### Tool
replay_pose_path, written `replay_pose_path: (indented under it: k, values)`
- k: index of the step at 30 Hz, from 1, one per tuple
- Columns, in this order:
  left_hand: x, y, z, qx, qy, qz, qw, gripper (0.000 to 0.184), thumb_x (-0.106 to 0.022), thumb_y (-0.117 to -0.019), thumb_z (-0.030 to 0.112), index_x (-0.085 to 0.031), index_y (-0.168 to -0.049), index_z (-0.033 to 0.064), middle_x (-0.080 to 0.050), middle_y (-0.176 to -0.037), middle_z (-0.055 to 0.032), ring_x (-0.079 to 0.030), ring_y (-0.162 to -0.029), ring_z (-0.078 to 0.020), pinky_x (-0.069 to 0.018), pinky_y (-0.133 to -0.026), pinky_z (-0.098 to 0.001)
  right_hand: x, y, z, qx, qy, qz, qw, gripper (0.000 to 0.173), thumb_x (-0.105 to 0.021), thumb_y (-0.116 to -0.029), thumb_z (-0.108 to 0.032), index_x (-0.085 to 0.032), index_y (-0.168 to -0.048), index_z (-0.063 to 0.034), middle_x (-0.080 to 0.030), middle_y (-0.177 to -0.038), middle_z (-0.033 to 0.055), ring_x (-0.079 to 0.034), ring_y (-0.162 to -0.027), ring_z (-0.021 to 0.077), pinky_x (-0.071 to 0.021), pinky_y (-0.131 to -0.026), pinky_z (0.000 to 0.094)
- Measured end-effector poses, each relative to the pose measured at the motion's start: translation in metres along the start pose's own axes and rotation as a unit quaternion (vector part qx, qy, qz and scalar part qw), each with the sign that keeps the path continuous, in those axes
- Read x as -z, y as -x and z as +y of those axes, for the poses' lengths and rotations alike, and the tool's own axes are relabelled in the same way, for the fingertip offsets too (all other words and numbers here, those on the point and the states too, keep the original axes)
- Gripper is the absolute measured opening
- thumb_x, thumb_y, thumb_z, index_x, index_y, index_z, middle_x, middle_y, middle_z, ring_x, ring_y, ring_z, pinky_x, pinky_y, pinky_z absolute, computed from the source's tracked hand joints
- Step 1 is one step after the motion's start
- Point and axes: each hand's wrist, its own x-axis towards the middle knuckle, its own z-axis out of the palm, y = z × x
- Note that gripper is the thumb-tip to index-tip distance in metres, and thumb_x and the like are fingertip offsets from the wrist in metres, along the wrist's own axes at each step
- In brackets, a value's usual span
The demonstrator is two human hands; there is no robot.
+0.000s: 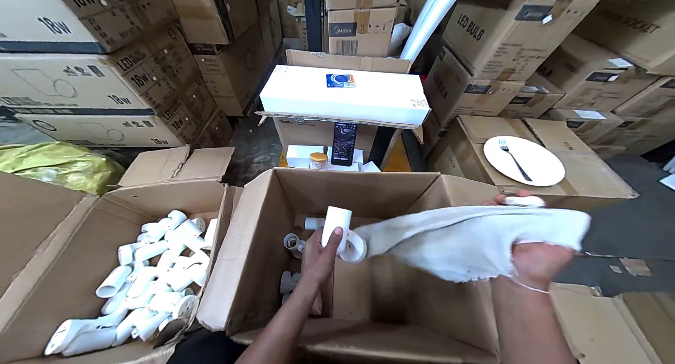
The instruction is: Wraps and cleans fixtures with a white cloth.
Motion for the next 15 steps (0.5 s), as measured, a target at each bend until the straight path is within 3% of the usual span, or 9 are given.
replay_pose_path:
  k: [3,6,8,11,13,15]
  values:
    - [0.003,-0.006,-0.006,0.011,-0.094,0.01,0.995,0.052,-0.055,-0.0994,0.056,-0.072,-0.112,0.0091,-0.073,-0.095,-0.0053,-0.071,-0.09,-0.0177,-0.0579,-0.085,-0.0469,0.028,-0.015,-0.028,0.06,-0.055,0.025,0.996,0.086,0.018,-0.0989,-0.052,-0.049,-0.12,-0.0018,-0.071,-0.096,0.0132,-0.073,-0.089,0.0274,-0.0624,-0.08,0.0446]
    - [0.001,-0.01,-0.013,0.031,-0.141,-0.003,0.989,0.056,-0.049,-0.1019,0.06,-0.073,-0.107,0.0098,-0.074,-0.094,-0.0076,-0.071,-0.091,-0.0219,-0.0556,-0.085,-0.0533,0.044,-0.023,-0.048,0.1,-0.068,0.073,0.99,0.086,0.02,-0.0979,-0.053,-0.048,-0.114,-0.003,-0.07,-0.087,0.0138,-0.072,-0.082,0.0291,-0.0627,-0.073,0.0453]
    - [-0.002,-0.014,-0.021,0.041,-0.098,-0.022,0.994,0.054,-0.046,-0.1057,0.054,-0.072,-0.107,0.0056,-0.073,-0.094,-0.0099,-0.071,-0.09,-0.0214,-0.057,-0.084,-0.0484,0.054,-0.027,-0.056,0.132,-0.056,0.113,0.983,0.081,0.016,-0.1005,-0.052,-0.047,-0.114,-0.004,-0.069,-0.086,0.0122,-0.072,-0.081,0.0273,-0.0623,-0.074,0.0454]
    - [-0.001,-0.014,-0.031,0.053,-0.068,-0.005,0.996,0.053,-0.05,-0.1054,0.051,-0.067,-0.116,0.0024,-0.072,-0.099,-0.0129,-0.071,-0.09,-0.0222,-0.0591,-0.081,-0.045,0.067,-0.03,-0.066,0.164,-0.036,0.186,0.968,0.072,0.008,-0.1054,-0.051,-0.042,-0.126,-0.0043,-0.066,-0.093,0.0116,-0.07,-0.083,0.0253,-0.0608,-0.076,0.046]
    - [0.004,-0.012,-0.033,0.05,-0.113,0.023,0.992,0.055,-0.062,-0.0991,0.052,-0.063,-0.124,0.0037,-0.072,-0.105,-0.0144,-0.07,-0.097,-0.0259,-0.057,-0.089,-0.0509,0.073,-0.027,-0.068,0.161,0.007,0.171,0.972,0.066,0.006,-0.1069,-0.047,-0.038,-0.137,-0.0077,-0.064,-0.103,0.0089,-0.068,-0.089,0.0215,-0.0592,-0.082,0.0428]
    - [0.01,-0.007,-0.032,0.049,-0.173,0.04,0.983,0.061,-0.07,-0.0927,0.053,-0.06,-0.131,0.0055,-0.071,-0.112,-0.0164,-0.069,-0.106,-0.0307,-0.0535,-0.095,-0.0568,0.073,-0.014,-0.056,0.122,0.099,0.081,0.984,0.061,0.002,-0.1066,-0.044,-0.038,-0.138,-0.0095,-0.066,-0.107,0.0037,-0.068,-0.094,0.0158,-0.0585,-0.087,0.0385]
